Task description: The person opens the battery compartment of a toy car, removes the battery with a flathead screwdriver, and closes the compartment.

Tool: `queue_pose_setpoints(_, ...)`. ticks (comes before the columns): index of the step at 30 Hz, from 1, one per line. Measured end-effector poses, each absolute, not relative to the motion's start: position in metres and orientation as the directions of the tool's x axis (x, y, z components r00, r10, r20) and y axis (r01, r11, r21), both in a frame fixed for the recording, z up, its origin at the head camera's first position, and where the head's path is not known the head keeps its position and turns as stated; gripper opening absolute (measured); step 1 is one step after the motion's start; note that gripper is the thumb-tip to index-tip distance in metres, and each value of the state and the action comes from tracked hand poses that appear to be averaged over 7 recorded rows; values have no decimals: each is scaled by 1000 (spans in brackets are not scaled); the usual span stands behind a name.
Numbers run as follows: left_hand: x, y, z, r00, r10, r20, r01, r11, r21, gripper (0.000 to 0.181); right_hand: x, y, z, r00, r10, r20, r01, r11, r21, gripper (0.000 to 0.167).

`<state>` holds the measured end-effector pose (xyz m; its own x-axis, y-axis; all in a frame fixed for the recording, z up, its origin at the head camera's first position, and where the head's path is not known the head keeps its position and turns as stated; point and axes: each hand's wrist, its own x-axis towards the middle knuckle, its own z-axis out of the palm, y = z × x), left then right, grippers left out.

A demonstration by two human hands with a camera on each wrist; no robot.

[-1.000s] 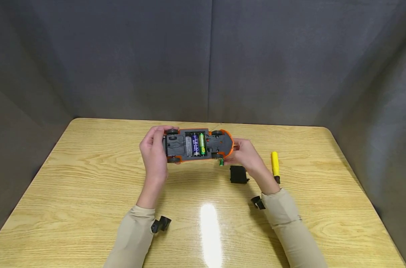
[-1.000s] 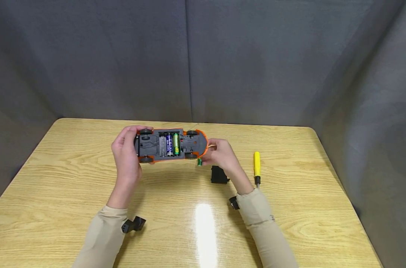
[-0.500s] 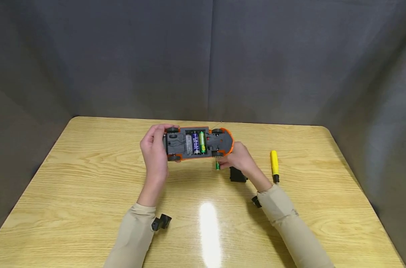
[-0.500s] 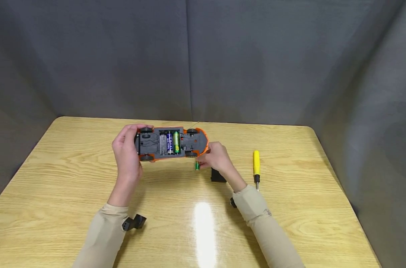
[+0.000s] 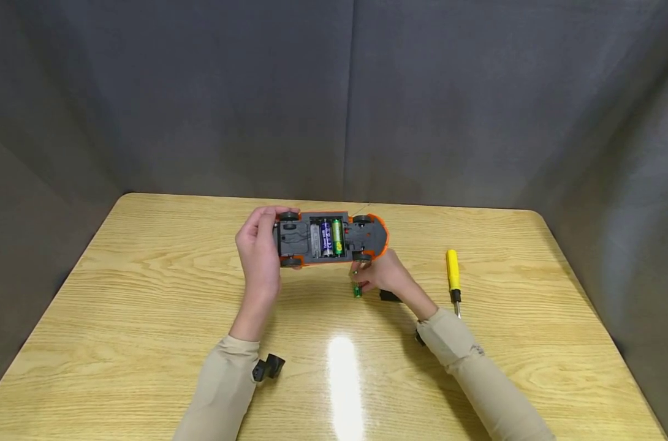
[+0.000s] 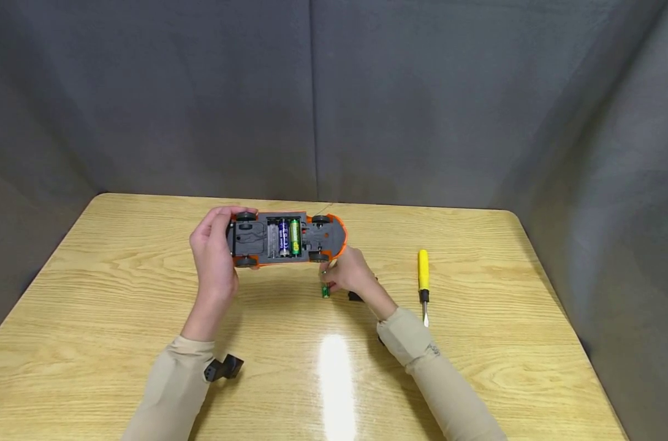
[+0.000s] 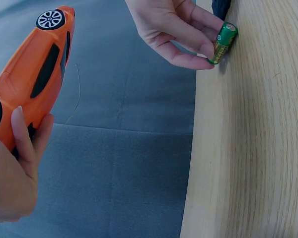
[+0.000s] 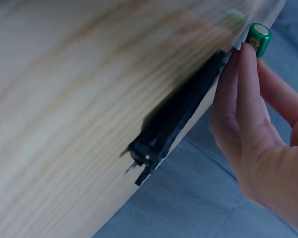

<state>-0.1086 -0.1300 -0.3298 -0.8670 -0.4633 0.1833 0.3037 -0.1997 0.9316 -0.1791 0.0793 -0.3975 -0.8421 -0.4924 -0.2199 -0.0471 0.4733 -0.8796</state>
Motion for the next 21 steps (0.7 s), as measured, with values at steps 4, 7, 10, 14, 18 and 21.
queue_pose_setpoints(4,-108,-130,-331,-868,-459,189,307,-197,931,31,-180,80,-398,-837,-516,-184,-82,451,-889,63)
queue_pose_setpoints(7,-108,-130,-331,-868,-458,192,309,-193,931,31,-180,81,-398,-831,-530,-171,-103,448,-888,72)
queue_pose_setpoints(10,-108,-129,-331,-870,-454,190,304,-193,933,31,-181,83,-395,-834,-524,-173,-117,474,-873,65)
queue_pose_setpoints(14,-108,-129,-331,-875,-446,186,297,-192,935,31,-184,92,-378,-859,-482,-174,-124,526,-841,34)
queue_pose_setpoints(18,-108,-129,-331,-876,-443,192,298,-183,937,31,-187,103,-353,-912,-384,-141,-88,520,-849,17)
queue_pose_setpoints(21,-108,-130,-332,-877,-439,193,296,-180,938,31,-187,113,-336,-943,-322,-89,-74,462,-884,22)
